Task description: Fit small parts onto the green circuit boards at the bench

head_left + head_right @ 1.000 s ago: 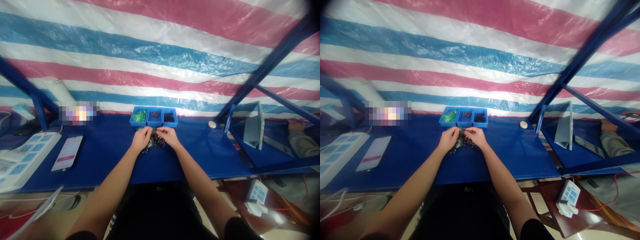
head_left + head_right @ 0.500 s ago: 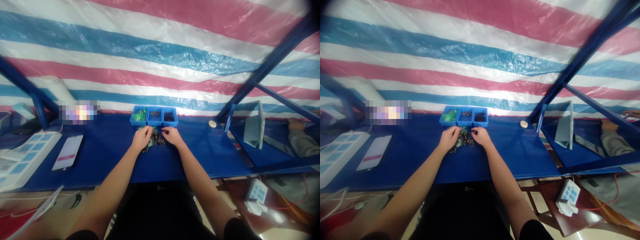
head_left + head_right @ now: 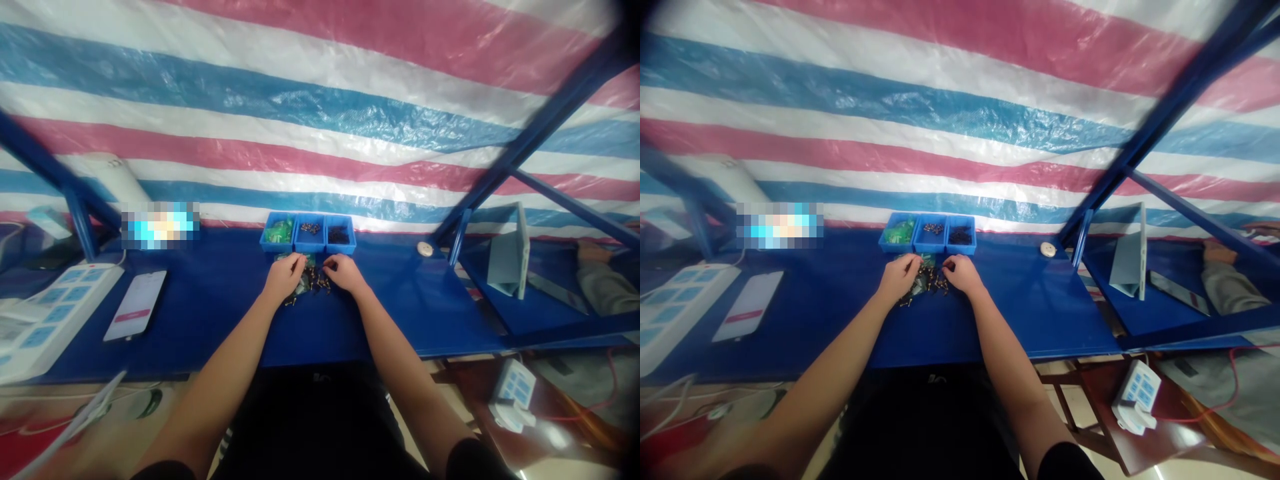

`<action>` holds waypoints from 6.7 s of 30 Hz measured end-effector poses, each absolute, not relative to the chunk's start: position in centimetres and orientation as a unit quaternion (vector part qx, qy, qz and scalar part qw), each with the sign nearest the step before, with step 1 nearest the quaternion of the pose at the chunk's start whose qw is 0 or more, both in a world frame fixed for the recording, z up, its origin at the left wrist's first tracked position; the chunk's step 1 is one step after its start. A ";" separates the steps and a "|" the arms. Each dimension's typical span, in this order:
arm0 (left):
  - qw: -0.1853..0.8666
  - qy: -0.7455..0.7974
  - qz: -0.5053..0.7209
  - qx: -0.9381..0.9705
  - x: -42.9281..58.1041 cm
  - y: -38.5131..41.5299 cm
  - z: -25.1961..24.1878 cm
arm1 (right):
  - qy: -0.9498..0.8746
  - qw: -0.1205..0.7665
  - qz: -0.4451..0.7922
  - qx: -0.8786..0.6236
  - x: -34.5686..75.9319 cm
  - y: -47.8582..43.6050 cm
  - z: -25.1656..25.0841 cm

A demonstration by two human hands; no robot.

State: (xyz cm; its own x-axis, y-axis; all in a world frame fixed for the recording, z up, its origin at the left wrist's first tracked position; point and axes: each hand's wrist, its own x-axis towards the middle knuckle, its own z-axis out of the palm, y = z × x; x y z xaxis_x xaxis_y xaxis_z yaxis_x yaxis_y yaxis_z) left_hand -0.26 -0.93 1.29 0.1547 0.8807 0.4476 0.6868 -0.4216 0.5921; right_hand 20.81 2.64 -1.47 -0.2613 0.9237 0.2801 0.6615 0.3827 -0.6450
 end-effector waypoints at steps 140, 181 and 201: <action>0.187 0.476 0.413 0.754 -0.1 -0.5 0.4 | -0.670 0.513 0.334 -0.420 18.2 0.3 0.2; 0.182 0.487 0.395 0.757 -0.3 -0.4 0.6 | -0.672 0.512 0.318 -0.430 18.2 0.2 0.2; 0.169 0.487 0.400 0.758 -0.3 -0.4 0.5 | -0.680 0.529 0.296 -0.413 18.2 0.2 0.3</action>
State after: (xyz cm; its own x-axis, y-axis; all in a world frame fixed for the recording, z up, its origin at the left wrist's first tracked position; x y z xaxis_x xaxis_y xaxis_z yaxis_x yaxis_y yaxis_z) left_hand -0.25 -0.38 0.50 0.2050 0.8737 0.4411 0.6031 -0.4677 0.6461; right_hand 18.23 0.16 0.29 -0.0999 0.8746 0.4744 0.2477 0.4836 -0.8395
